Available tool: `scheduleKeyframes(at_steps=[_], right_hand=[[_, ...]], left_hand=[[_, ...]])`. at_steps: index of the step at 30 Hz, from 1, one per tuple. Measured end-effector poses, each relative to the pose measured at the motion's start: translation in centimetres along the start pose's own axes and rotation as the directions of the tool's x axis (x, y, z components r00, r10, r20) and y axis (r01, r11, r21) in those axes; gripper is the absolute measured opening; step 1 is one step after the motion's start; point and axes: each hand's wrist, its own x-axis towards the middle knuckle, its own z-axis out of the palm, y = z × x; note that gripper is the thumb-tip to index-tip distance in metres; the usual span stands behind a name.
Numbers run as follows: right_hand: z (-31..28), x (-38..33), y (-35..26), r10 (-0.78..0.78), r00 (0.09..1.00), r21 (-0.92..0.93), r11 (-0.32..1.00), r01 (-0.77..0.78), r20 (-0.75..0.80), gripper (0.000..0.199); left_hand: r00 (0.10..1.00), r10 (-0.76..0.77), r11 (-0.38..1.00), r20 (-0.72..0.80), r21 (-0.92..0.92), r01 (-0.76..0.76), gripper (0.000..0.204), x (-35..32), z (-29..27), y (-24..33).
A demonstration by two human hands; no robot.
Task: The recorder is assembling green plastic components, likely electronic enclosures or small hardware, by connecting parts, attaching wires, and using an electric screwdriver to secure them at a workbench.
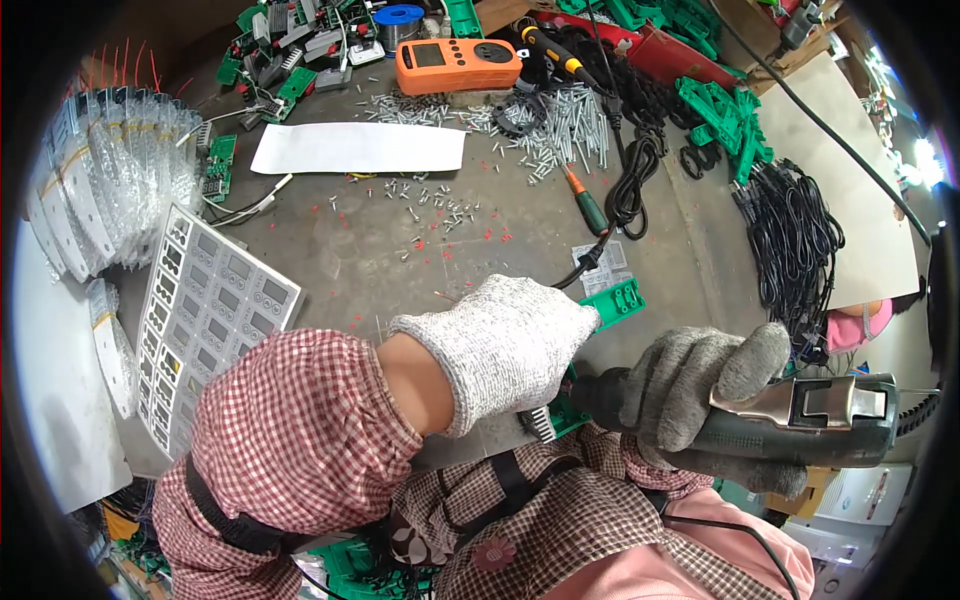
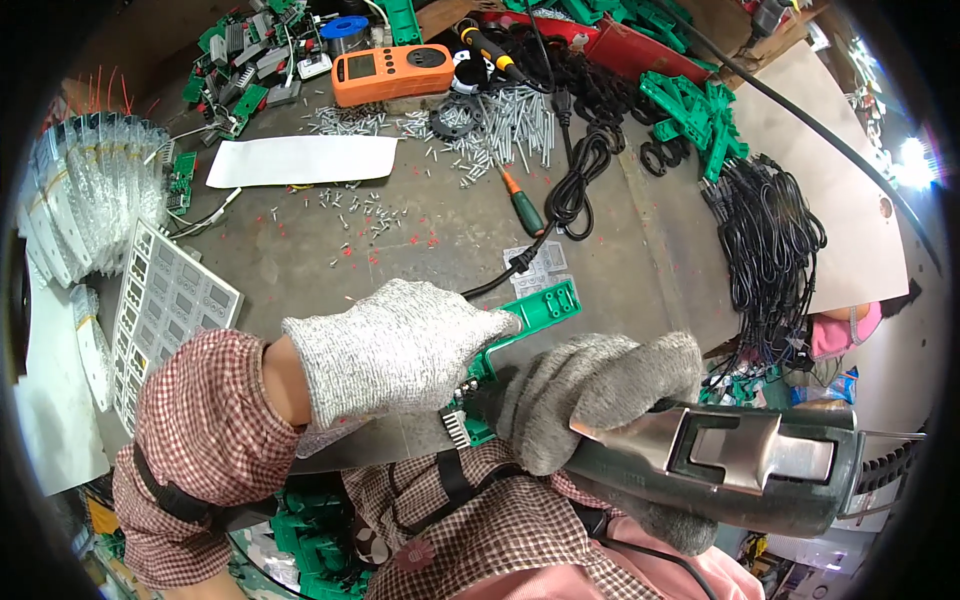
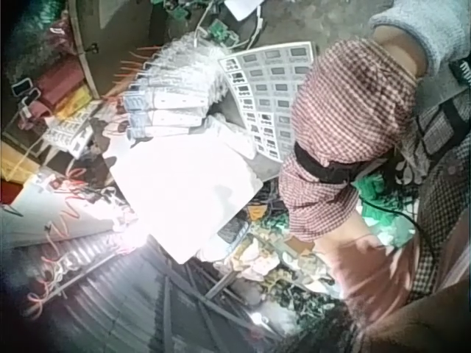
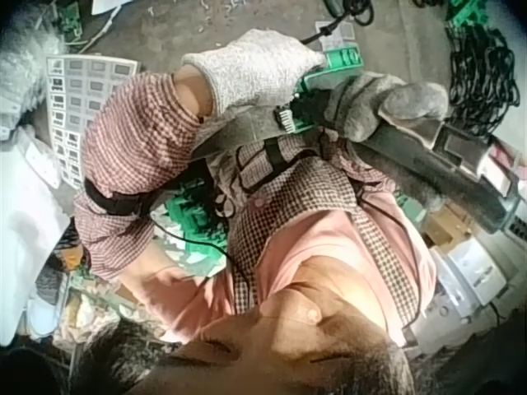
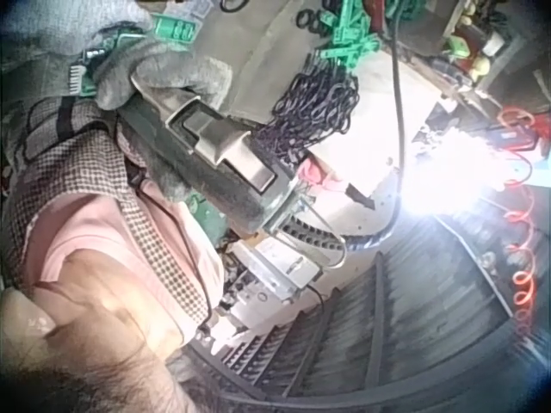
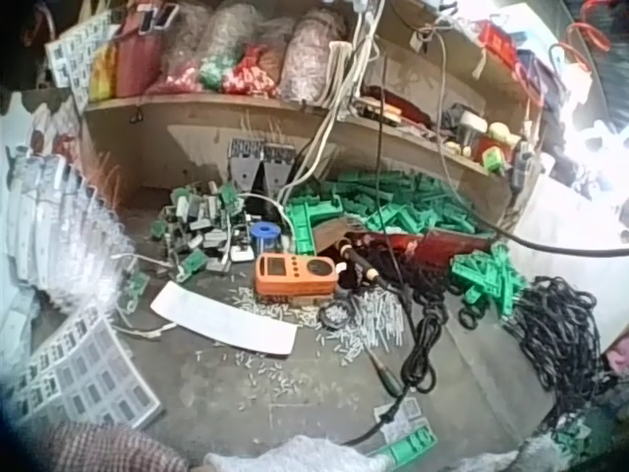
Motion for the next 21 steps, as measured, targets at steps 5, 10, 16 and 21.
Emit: scheduleKeyframes(at_steps=[5,10,16,21], right_hand=[[0.4,0.3,0.5,0.001,0.999,-0.012,1.0,-0.001,0.033,0.035],[0.5,0.3,1.0,-0.001,0.998,-0.018,1.0,0.002,0.068,0.034],[1.2,-0.8,0.8,0.007,0.995,-0.026,1.0,-0.005,0.102,0.033],[1.4,-1.5,0.9,0.027,0.992,-0.039,0.999,-0.022,0.124,0.032]], left_hand=[[0.999,-0.035,0.999,0.028,-0.01,0.036,0.046,-0.1,-0.4,0.4],[1.0,-0.027,1.0,-0.009,-0.011,0.027,0.044,-0.2,0.1,0.1],[0.998,-0.062,0.998,0.01,0.01,0.062,0.047,-0.4,-0.3,0.8],[0.999,-0.04,0.999,-0.023,0.02,0.04,0.047,-0.5,-0.1,0.7]])
